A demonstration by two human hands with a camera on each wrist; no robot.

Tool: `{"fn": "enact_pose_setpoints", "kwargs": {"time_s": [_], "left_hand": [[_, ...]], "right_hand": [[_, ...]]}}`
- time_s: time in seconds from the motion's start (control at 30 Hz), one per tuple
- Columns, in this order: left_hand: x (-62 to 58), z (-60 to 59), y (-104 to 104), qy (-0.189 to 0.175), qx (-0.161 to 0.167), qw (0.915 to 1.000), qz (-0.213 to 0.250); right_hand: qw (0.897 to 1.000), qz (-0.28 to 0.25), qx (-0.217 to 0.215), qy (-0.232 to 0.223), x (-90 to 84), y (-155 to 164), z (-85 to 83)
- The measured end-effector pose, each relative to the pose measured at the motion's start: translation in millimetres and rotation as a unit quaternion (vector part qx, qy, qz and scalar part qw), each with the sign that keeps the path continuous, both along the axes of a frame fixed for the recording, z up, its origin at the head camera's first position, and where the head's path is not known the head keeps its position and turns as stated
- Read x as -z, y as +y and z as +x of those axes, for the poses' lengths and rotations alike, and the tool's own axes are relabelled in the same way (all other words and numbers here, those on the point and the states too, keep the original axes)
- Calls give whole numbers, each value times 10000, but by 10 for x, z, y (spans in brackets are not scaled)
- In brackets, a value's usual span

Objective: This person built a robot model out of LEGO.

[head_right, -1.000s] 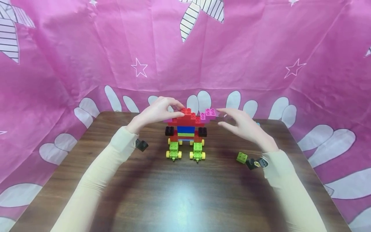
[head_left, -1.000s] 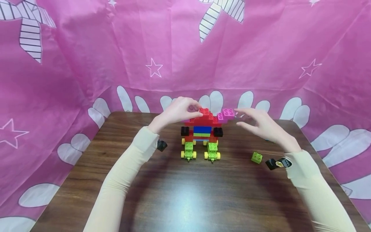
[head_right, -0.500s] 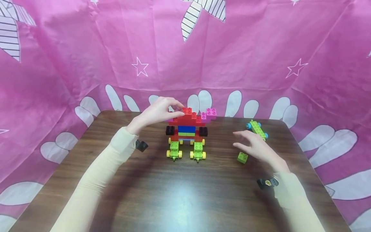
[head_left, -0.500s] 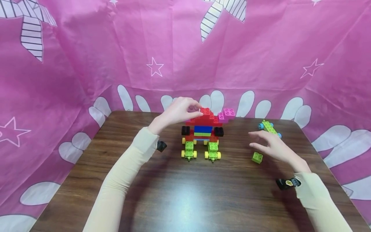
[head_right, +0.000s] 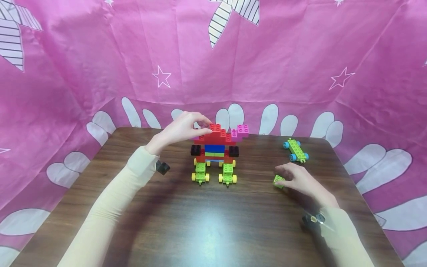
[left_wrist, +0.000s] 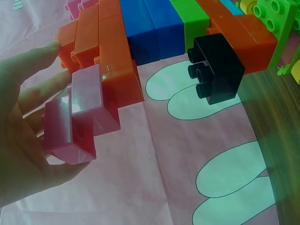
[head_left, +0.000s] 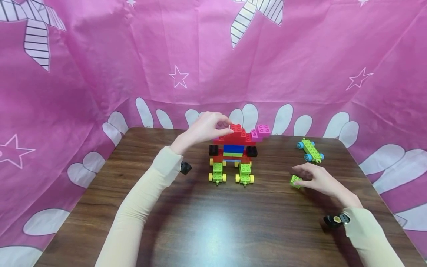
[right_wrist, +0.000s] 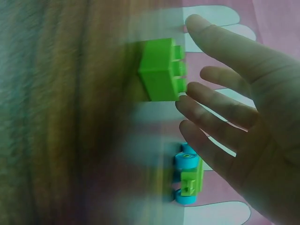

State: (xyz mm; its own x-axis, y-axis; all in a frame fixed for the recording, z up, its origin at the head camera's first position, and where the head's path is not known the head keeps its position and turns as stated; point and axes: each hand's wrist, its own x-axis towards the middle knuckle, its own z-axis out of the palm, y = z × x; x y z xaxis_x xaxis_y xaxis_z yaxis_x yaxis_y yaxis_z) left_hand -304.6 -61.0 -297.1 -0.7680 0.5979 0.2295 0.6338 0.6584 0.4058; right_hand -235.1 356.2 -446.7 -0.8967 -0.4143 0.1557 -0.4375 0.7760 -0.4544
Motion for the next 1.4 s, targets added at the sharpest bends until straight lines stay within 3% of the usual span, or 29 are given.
{"fn": "enact_pose_setpoints", "kwargs": {"time_s": [0.47,0.9,1.2,1.4], "left_hand": [[12,-5,-18,122,81,9999,-35],[30,-24,-47,107,167,9998,93],[17,-27,-76,67,365,9993,62],[15,-20,-81,10,351,9993,141]], "right_hand": [[9992,55,-401,45,54,52,60],[9993,102,-361,69,28,9,38],[9978,376,-310,451,-103,-31,24],[9911,393,-429,1200,-277,-103,-5]]}}
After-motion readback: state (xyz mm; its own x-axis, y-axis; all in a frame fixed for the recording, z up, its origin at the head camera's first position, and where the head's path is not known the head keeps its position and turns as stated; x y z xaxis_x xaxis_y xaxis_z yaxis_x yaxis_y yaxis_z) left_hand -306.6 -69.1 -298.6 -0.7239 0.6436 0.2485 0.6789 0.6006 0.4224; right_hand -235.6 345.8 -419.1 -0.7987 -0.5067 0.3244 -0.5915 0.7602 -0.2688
